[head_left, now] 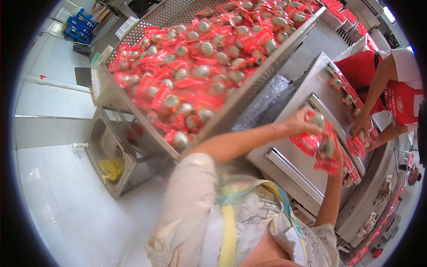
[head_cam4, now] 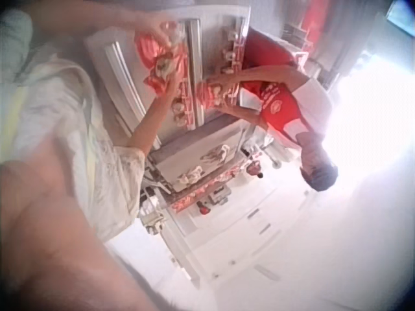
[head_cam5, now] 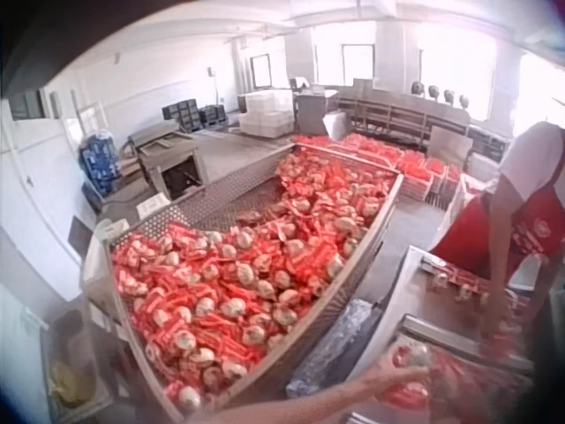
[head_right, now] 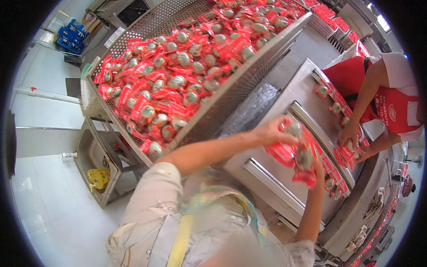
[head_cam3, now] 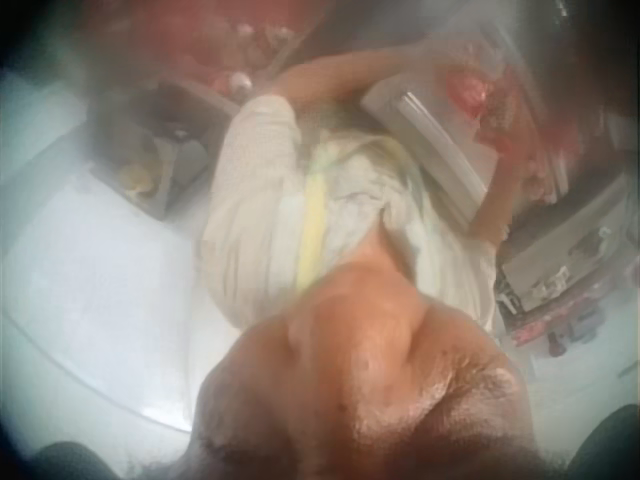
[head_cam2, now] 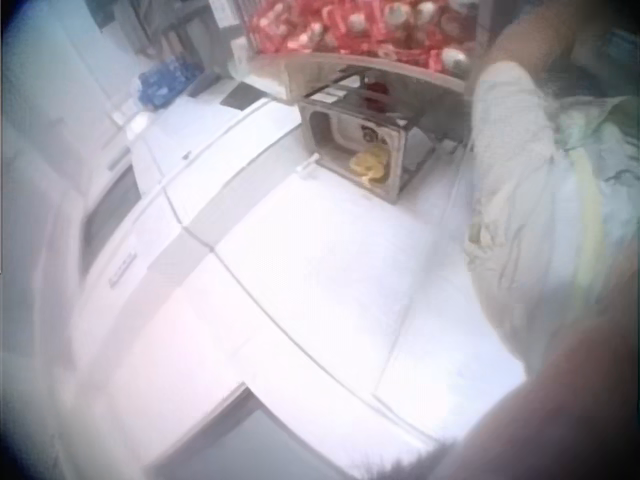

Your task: The person places individually wrapped preserved eggs into a plastic tray on a sealing machine, moves finished packages into a white basket, and cleans the machine surface using a cloth and a scraper.

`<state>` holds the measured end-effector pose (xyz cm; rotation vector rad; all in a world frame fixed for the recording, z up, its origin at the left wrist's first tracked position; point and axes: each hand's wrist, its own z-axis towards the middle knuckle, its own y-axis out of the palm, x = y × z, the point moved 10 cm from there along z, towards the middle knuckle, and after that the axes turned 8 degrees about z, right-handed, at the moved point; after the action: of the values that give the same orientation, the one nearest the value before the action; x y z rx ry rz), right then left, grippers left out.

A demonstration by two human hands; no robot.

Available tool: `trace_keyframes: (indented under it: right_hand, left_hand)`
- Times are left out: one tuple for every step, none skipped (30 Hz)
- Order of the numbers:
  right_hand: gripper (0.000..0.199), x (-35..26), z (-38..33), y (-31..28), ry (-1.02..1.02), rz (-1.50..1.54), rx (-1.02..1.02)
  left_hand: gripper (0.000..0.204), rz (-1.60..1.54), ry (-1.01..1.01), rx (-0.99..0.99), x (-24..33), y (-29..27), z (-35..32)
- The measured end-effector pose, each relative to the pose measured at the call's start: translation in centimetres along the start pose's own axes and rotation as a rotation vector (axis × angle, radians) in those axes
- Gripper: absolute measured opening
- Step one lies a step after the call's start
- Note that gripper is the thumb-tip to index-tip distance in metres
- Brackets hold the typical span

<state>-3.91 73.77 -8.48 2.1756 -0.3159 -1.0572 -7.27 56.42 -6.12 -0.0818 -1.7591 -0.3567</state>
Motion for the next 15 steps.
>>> trace_keyframes:
  right_hand:
    - [0.066, -0.8, 2.8, 3.9, -0.035, -0.208, -0.049]
    - [0.069, -1.6, 5.4, 9.6, -0.07, -0.421, -0.093]
    - [0.069, -1.7, 7.8, 16.1, -0.114, -0.579, -0.128]
    - [0.06, -1.9, 10.4, 20.9, -0.196, -0.739, -0.211]
    - [0.052, -0.6, 12.8, 25.8, -0.181, -0.844, -0.216]
    - [0.049, 0.1, 15.5, 28.7, -0.196, -0.981, -0.221]
    - [0.053, 0.9, 17.8, 32.1, -0.269, -1.034, -0.386]
    - [0.059, 0.4, 20.0, 35.1, -0.627, -1.34, -0.473]
    - [0.064, 1.5, 24.0, 35.1, -0.506, -1.334, -0.39]
    - [0.067, 1.1, 26.6, 35.8, -0.602, -1.341, -0.343]
    - [0.073, 1.7, 29.5, 36.0, -0.449, -1.273, -0.325]
    - [0.076, 2.3, 31.4, 36.8, -0.374, -1.242, -0.319]
    - [0.078, 2.6, 33.2, 37.5, -0.304, -1.21, -0.307]
    - [0.083, 1.8, 34.5, 38.4, -0.454, -1.48, -0.132]
    - [0.088, 0.4, 35.1, 39.6, -0.619, -1.736, 0.064]
  left_hand:
    - [0.065, 0.085, 0.061, 0.027, 3.6, -3.9, -0.8]
    - [0.065, 0.163, 0.126, 0.051, 7.1, -7.8, -2.0]
    - [0.061, 0.211, 0.192, 0.108, 9.7, -11.9, -3.5]
    - [0.067, 0.274, 0.174, 0.233, 12.0, -16.2, -4.9]
    - [0.069, 0.375, 0.176, 0.371, 11.8, -21.3, -6.0]
    - [0.072, 0.247, 0.195, 0.429, 12.7, -24.0, -7.4]
    - [0.075, 0.513, 0.144, 0.557, 12.4, -27.8, -8.6]
    - [0.077, 0.644, 0.068, 0.63, 11.7, -30.3, -9.4]
    - [0.075, 0.78, -0.026, 0.655, 10.9, -31.4, -9.8]
    - [0.074, 0.914, -0.117, 0.678, 10.3, -32.1, -10.5]
    - [0.074, 0.908, -0.103, 0.677, 10.1, -31.9, -10.6]
    - [0.078, 1.094, -0.011, 0.632, 10.6, -30.1, -10.3]
    - [0.082, 1.278, 0.085, 0.582, 11.0, -28.2, -9.6]
    - [0.082, 1.268, 0.084, 0.596, 10.1, -28.0, -9.3]
    - [0.086, 1.311, 0.15, 0.635, 10.1, -27.3, -8.7]
